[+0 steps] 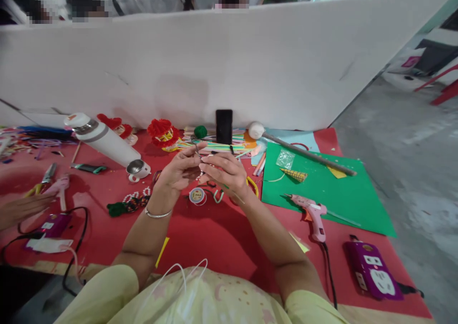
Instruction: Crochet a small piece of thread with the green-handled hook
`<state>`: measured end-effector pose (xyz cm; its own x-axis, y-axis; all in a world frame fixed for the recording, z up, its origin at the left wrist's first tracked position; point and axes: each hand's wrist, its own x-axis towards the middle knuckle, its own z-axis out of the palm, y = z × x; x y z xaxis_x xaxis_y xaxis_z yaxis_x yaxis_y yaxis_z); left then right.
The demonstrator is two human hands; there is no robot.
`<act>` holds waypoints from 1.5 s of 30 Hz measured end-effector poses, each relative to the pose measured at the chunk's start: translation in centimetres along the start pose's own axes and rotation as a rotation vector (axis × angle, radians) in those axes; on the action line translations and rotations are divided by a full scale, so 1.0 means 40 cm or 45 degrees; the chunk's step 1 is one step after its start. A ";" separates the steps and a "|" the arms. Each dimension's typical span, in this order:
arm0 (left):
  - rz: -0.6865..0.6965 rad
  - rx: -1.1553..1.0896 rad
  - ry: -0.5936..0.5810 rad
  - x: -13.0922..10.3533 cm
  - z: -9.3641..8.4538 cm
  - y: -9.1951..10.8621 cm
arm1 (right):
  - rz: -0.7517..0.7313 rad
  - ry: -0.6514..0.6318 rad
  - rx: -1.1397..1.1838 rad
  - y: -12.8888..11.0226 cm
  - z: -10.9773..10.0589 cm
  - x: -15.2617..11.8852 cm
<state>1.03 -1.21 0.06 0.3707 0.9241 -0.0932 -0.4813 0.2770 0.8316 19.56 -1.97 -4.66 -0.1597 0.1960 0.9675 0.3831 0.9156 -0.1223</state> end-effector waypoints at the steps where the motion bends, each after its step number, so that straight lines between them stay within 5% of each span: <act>1: 0.004 0.020 -0.007 0.000 -0.008 0.006 | -0.001 -0.039 0.019 0.005 -0.007 0.008; 6: 0.221 0.176 0.154 0.002 -0.029 0.019 | 0.046 -0.325 0.142 0.010 -0.050 0.057; 11: 0.267 0.283 0.202 0.000 -0.027 0.024 | 0.161 -0.435 0.255 0.001 -0.074 0.080; 20: 0.222 0.344 0.148 -0.008 -0.023 0.034 | 0.511 -0.440 0.521 -0.004 -0.091 0.082; 24: 0.130 0.248 -0.005 -0.005 -0.009 0.011 | 0.758 -0.210 0.731 -0.010 -0.051 0.056; 30: 0.222 0.127 0.153 0.003 0.023 -0.017 | 0.647 0.023 0.300 -0.030 0.004 0.028; 41: 0.473 0.218 0.311 0.005 0.036 -0.040 | 0.324 -0.026 -0.173 -0.043 0.006 0.003; 45: 0.210 -0.002 0.226 -0.004 0.042 -0.035 | 0.169 0.036 -0.176 -0.036 0.010 -0.013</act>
<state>2.97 -2.19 -0.18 0.1417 0.9886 -0.0514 -0.5249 0.1190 0.8428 18.73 -3.24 -5.09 -0.0746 0.3002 0.9510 0.5207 0.8250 -0.2196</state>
